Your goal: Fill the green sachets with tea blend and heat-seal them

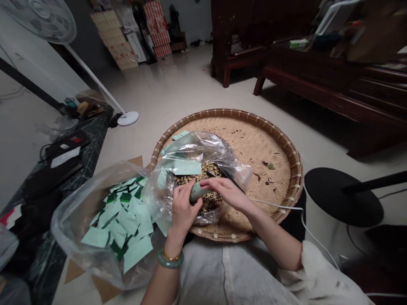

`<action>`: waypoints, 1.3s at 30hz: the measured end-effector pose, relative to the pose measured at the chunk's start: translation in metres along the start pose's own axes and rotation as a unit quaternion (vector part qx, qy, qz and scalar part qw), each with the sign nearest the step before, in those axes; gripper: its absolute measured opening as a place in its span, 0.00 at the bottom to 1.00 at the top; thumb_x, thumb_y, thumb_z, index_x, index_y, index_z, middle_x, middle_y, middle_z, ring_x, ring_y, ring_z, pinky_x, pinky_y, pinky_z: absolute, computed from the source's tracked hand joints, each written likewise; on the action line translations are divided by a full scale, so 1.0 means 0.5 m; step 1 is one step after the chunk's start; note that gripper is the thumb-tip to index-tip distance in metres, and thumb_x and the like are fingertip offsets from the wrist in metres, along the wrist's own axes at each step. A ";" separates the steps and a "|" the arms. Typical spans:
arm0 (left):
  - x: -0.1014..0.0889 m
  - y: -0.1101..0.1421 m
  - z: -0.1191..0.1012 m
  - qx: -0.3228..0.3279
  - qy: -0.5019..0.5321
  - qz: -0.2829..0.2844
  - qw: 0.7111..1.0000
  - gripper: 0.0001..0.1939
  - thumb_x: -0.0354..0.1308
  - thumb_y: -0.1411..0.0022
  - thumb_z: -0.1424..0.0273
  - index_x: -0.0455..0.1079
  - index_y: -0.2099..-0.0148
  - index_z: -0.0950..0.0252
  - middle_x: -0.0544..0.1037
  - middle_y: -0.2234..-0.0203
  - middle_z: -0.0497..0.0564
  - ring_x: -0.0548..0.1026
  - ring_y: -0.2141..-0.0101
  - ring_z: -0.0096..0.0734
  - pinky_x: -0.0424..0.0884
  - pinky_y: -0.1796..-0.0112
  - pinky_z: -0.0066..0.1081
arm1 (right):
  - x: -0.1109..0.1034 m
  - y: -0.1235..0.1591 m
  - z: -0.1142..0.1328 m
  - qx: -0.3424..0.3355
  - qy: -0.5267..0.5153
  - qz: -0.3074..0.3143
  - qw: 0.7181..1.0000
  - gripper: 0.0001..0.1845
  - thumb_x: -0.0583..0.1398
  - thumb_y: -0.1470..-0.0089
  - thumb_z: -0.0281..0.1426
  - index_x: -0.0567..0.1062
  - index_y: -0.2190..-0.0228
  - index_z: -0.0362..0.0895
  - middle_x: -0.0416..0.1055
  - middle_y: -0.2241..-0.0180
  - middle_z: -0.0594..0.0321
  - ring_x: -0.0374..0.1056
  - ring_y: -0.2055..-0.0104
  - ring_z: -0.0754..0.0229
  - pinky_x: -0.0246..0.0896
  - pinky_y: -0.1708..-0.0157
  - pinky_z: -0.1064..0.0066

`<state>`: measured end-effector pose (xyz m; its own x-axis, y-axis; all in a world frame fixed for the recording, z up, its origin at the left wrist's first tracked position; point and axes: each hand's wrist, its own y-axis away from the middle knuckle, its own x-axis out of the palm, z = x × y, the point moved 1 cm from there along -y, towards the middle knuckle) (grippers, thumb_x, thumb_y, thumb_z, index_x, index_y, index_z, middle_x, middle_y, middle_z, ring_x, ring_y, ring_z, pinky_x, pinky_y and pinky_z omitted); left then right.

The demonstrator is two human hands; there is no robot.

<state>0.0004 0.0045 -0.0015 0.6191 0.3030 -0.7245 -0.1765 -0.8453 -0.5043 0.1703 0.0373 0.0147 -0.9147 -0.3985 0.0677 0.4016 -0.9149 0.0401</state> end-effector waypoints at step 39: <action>-0.016 0.018 0.061 -0.132 0.118 -0.089 0.980 0.24 0.62 0.46 0.70 0.67 0.46 0.63 0.75 0.54 0.56 0.75 0.55 0.39 0.75 0.56 0.39 | 0.022 -0.043 -0.064 -0.028 0.448 0.130 0.884 0.31 0.64 0.59 0.16 0.71 0.51 0.44 0.64 0.55 0.55 0.66 0.57 0.54 0.61 0.57 0.66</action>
<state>-0.0295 0.0080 -0.0146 0.7879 0.3719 -0.4909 0.1358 -0.8824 -0.4505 0.1501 0.0505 -0.0173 -0.4707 -0.4635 -0.7507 0.6236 -0.7767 0.0885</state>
